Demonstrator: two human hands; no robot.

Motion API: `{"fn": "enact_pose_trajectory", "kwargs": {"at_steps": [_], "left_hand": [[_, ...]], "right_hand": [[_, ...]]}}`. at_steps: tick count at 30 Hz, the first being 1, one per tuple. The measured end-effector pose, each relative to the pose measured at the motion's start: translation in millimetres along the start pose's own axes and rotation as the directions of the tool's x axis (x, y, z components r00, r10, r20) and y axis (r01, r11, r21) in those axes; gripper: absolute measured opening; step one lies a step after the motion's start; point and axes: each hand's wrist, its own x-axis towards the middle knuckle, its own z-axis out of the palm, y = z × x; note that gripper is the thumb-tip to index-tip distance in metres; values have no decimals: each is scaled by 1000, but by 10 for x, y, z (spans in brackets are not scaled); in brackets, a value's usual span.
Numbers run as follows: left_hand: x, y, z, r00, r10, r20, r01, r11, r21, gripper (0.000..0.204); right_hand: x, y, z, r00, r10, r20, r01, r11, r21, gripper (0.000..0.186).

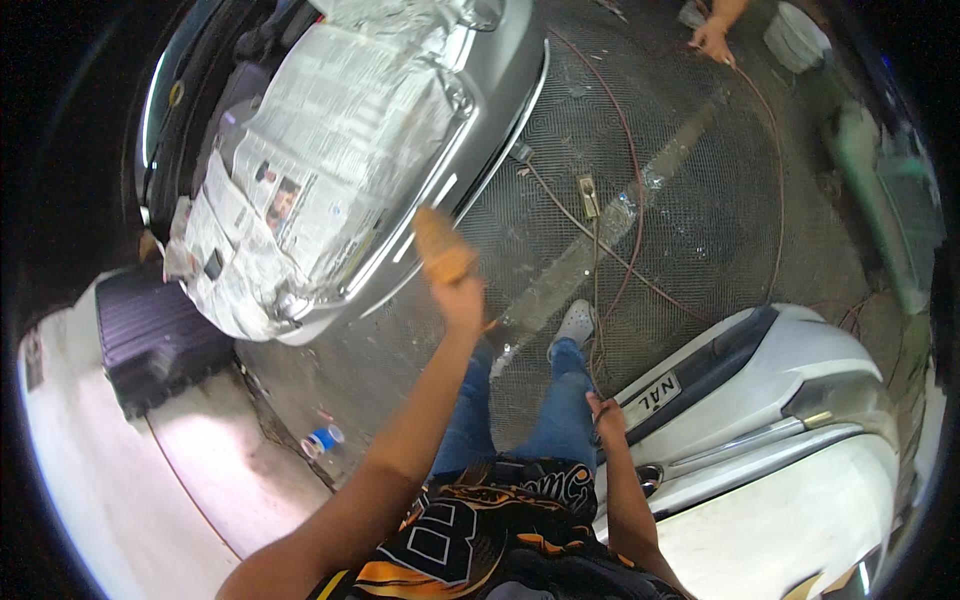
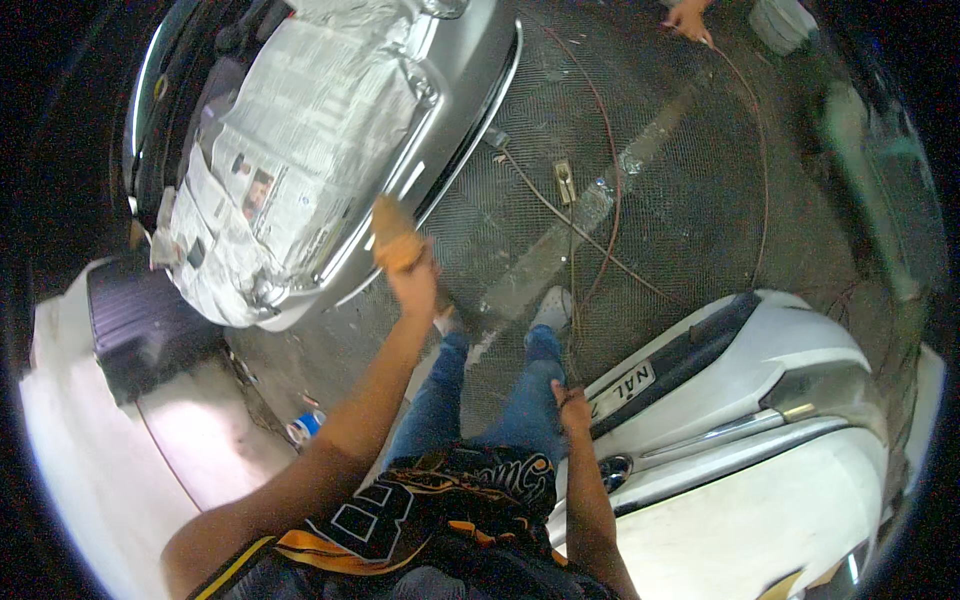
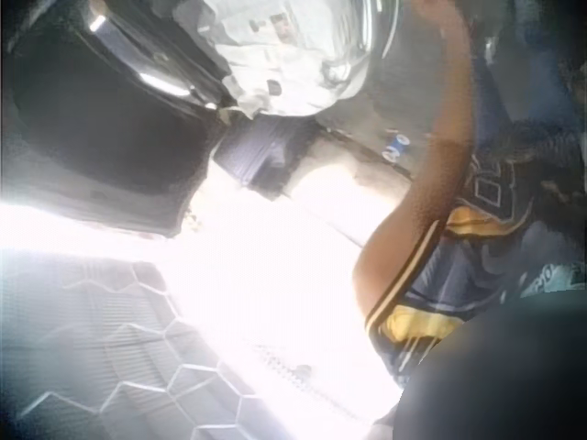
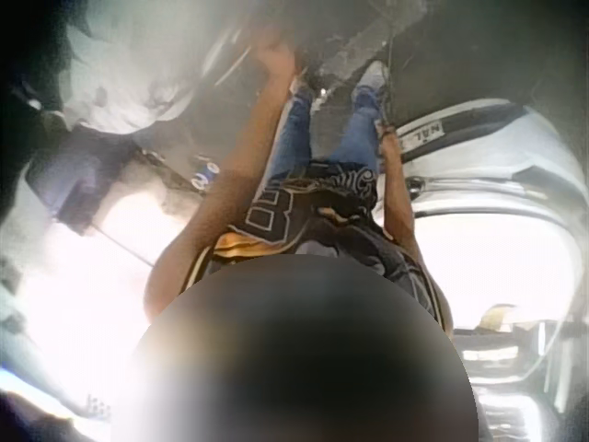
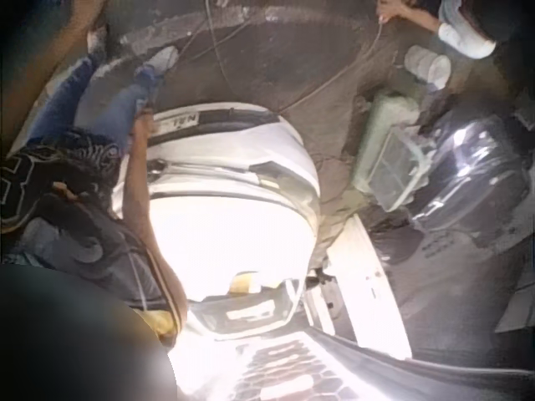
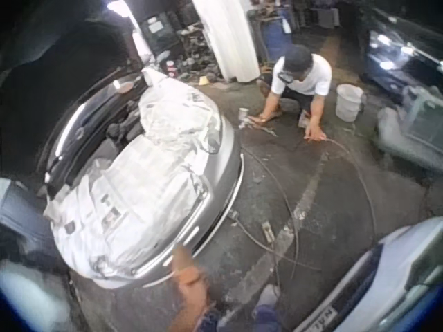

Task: The person repeatedly buffs the front bumper of a silver car with a handheld buffing pad. The bumper is partially covered with newspaper. The person moves around the bumper, applying the pad in circular motions across its surface.

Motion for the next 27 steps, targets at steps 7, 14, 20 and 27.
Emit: {"fn": "enact_pose_trajectory", "kwargs": {"at_steps": [7,14,20,27], "left_hand": [[43,893,505,986,-21,163,55,977,-206,38],[-584,267,-1602,858,-503,-104,466,847,-257,33],[-817,-387,-3473,680,-400,-615,216,910,-353,20],[-1151,14,-3669,838,-447,-314,330,872,-361,24]], "right_hand": [[-200,-525,-427,988,-80,130,86,995,-40,62],[-427,-926,-821,905,-1,426,-27,998,60,44],[-335,-1113,-876,874,-152,462,74,980,182,32],[-22,-1384,-573,858,-318,403,252,945,209,18]]}}
